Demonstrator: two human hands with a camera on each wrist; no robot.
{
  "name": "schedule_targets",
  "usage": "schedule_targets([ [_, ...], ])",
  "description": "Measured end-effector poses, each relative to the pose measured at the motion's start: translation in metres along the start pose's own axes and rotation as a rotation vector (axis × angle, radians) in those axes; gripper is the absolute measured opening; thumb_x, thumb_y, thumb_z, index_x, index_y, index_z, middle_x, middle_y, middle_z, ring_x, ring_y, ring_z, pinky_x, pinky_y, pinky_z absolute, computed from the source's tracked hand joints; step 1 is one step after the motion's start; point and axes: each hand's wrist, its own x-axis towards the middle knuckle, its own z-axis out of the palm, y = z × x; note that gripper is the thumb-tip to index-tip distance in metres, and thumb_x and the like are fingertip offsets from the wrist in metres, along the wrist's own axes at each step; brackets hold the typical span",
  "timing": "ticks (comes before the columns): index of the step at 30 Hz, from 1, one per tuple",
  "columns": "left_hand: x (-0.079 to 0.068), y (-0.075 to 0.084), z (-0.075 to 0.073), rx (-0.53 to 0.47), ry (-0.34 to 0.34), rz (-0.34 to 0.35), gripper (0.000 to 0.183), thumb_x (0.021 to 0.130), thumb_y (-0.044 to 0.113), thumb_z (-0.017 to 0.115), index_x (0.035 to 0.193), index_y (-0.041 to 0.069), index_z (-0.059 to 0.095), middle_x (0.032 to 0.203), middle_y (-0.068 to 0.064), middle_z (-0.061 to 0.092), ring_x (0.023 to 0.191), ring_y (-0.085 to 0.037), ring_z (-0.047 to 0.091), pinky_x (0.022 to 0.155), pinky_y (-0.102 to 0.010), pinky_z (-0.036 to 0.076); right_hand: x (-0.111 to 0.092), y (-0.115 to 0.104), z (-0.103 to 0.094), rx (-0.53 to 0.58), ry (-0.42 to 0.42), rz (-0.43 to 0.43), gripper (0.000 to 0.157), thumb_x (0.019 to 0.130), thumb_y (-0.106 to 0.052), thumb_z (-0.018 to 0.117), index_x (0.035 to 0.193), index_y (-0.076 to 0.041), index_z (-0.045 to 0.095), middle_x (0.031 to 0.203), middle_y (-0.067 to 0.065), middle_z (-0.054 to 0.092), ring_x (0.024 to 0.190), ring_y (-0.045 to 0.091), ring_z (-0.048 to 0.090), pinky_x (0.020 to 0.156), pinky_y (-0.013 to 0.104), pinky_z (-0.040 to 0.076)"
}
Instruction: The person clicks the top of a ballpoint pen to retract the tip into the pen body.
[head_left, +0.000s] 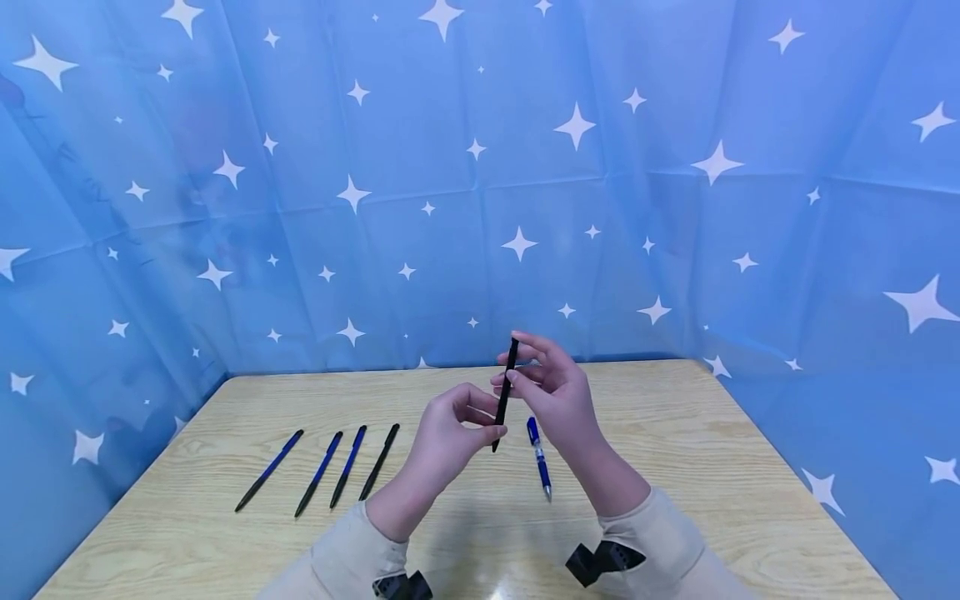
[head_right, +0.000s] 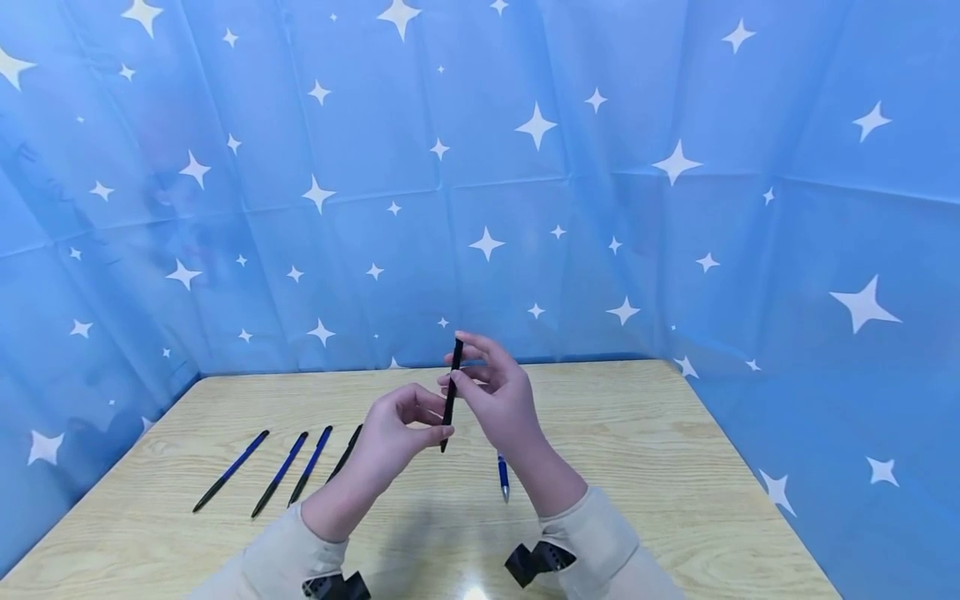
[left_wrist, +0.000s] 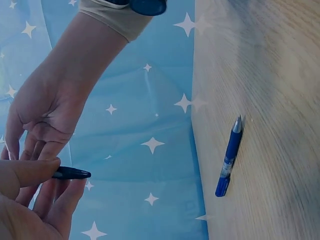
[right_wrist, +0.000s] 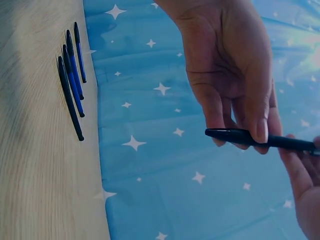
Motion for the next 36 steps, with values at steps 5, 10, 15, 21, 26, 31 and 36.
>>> schedule_targets([
  [5, 0.001, -0.002, -0.006, 0.037, -0.008, 0.016, 0.026, 0.081, 0.001, 0.078, 0.104, 0.008, 0.068, 0.098, -0.005, 0.067, 0.086, -0.019, 0.067, 0.069, -0.032, 0.056, 0.002, -0.003, -0.009, -0.092, -0.019, 0.036, 0.049, 0.092, 0.004, 0.062, 0.139, -0.008, 0.053, 0.124, 0.021, 0.057, 0.099, 0.022, 0.067, 0.084, 0.037, 0.055],
  [10, 0.000, -0.009, -0.015, 0.088, -0.011, 0.024, 0.036, 0.082, 0.000, 0.076, 0.114, 0.012, 0.066, 0.097, -0.004, 0.067, 0.085, -0.018, 0.067, 0.068, -0.032, 0.056, 0.001, 0.000, -0.020, -0.178, -0.044, 0.090, 0.046, 0.093, -0.002, 0.065, 0.137, -0.010, 0.056, 0.124, 0.020, 0.058, 0.101, 0.022, 0.065, 0.084, 0.034, 0.054],
  [15, -0.001, -0.016, -0.025, 0.148, 0.010, 0.033, 0.042, 0.082, -0.002, 0.076, 0.119, 0.014, 0.062, 0.095, -0.003, 0.066, 0.085, -0.018, 0.067, 0.067, -0.032, 0.055, -0.004, 0.004, -0.029, -0.280, -0.083, 0.141, 0.041, 0.093, -0.007, 0.067, 0.132, -0.012, 0.059, 0.120, 0.013, 0.062, 0.103, 0.021, 0.065, 0.082, 0.032, 0.055],
  [21, -0.002, -0.023, -0.043, 0.251, 0.055, 0.046, 0.049, 0.082, -0.004, 0.075, 0.124, 0.016, 0.060, 0.095, 0.000, 0.065, 0.084, -0.015, 0.066, 0.065, -0.033, 0.054, -0.011, 0.008, -0.041, -0.422, -0.170, 0.170, 0.039, 0.093, -0.013, 0.068, 0.131, -0.013, 0.061, 0.117, 0.008, 0.065, 0.102, 0.018, 0.064, 0.081, 0.031, 0.055],
  [26, -0.001, -0.027, -0.060, 0.336, 0.069, 0.057, 0.052, 0.081, -0.006, 0.075, 0.124, 0.018, 0.059, 0.095, 0.000, 0.064, 0.084, -0.015, 0.066, 0.066, -0.033, 0.053, -0.013, 0.010, -0.049, -0.496, -0.235, 0.184, 0.038, 0.092, -0.011, 0.068, 0.130, -0.013, 0.061, 0.113, 0.002, 0.066, 0.098, 0.016, 0.064, 0.080, 0.032, 0.054],
  [31, -0.003, -0.034, -0.079, 0.433, 0.056, 0.031, 0.053, 0.082, -0.008, 0.073, 0.125, 0.020, 0.061, 0.097, 0.000, 0.064, 0.085, -0.016, 0.065, 0.066, -0.034, 0.054, -0.015, 0.011, -0.056, -0.560, -0.288, 0.207, 0.039, 0.092, -0.010, 0.068, 0.130, -0.012, 0.061, 0.113, 0.002, 0.066, 0.096, 0.016, 0.064, 0.080, 0.033, 0.054],
  [36, -0.008, -0.046, -0.100, 0.542, 0.053, 0.001, 0.052, 0.083, -0.008, 0.072, 0.127, 0.018, 0.062, 0.100, -0.002, 0.063, 0.087, -0.019, 0.064, 0.071, -0.037, 0.054, -0.016, 0.016, -0.064, -0.621, -0.320, 0.231, 0.041, 0.092, -0.011, 0.068, 0.132, -0.011, 0.059, 0.113, 0.002, 0.065, 0.097, 0.015, 0.063, 0.083, 0.035, 0.053],
])
